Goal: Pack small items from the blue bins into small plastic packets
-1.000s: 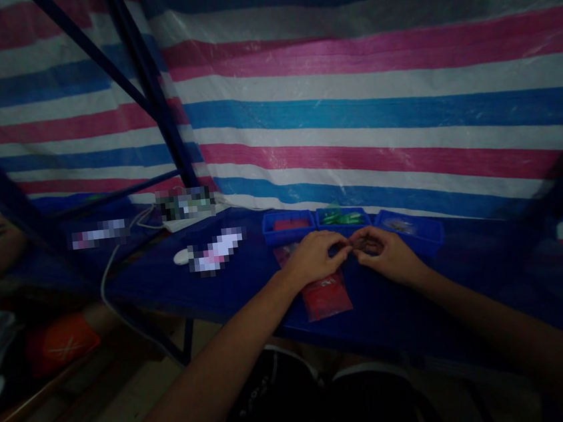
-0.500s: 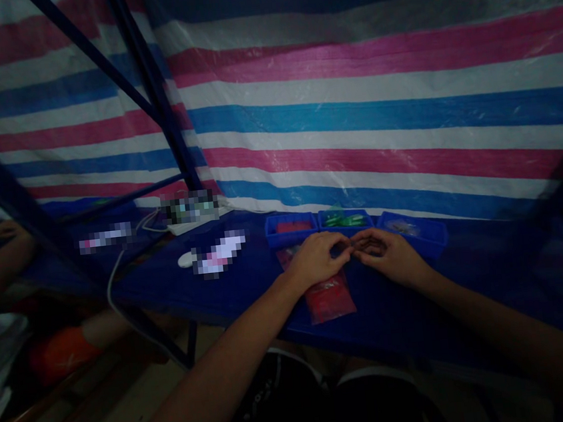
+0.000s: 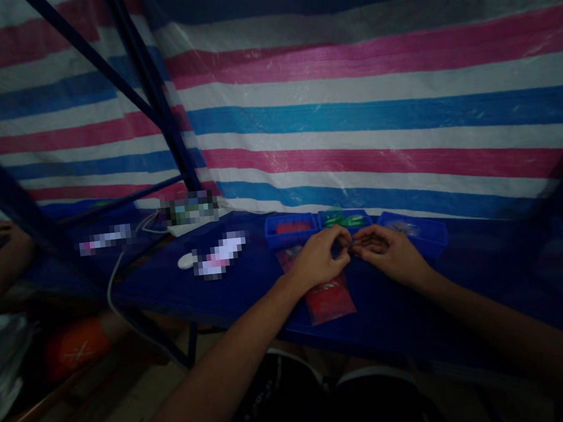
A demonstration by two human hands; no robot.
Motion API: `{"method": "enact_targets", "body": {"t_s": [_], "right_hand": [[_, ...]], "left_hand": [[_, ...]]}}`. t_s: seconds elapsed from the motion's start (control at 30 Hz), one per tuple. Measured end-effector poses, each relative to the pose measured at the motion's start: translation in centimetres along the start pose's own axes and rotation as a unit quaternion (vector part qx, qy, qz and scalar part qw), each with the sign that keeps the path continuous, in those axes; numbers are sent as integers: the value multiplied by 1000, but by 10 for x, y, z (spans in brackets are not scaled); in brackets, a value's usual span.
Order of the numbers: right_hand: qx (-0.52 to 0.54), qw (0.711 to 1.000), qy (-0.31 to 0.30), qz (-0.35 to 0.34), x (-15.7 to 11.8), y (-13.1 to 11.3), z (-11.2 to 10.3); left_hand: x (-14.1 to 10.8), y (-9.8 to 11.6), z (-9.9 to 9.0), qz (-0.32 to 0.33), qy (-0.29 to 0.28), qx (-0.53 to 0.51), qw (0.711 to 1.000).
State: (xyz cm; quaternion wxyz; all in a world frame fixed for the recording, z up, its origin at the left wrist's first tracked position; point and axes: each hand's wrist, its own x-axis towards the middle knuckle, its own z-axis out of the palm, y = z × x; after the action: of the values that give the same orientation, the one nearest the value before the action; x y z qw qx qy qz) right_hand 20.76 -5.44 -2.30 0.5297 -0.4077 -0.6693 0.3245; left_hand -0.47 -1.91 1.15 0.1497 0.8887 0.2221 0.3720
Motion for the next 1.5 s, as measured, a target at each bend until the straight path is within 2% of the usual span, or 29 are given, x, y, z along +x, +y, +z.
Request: {"method": "enact_targets", "body": {"t_s": [0.13, 0.27, 0.43, 0.77, 1.23, 1.5], "right_hand": [[7, 1000, -1, 1, 0, -2, 2], [-1, 1000, 4, -2, 0, -3, 3], [2, 1000, 26, -5, 1, -6, 0], [9, 1000, 19, 1, 2, -6, -1], [-23, 999, 24, -8, 1, -4, -1], [-55, 998, 20, -24, -1, -11, 1]], "left_hand": [[0, 3, -1, -12, -1, -22, 1000], [0, 2, -1, 3, -2, -21, 1000], [0, -2, -1, -16, 6, 5, 1000], [1, -8, -2, -10, -9, 22, 1000], [1, -11, -1, -15, -19, 30, 999], [1, -8, -2, -13, -17, 24, 999]]}}
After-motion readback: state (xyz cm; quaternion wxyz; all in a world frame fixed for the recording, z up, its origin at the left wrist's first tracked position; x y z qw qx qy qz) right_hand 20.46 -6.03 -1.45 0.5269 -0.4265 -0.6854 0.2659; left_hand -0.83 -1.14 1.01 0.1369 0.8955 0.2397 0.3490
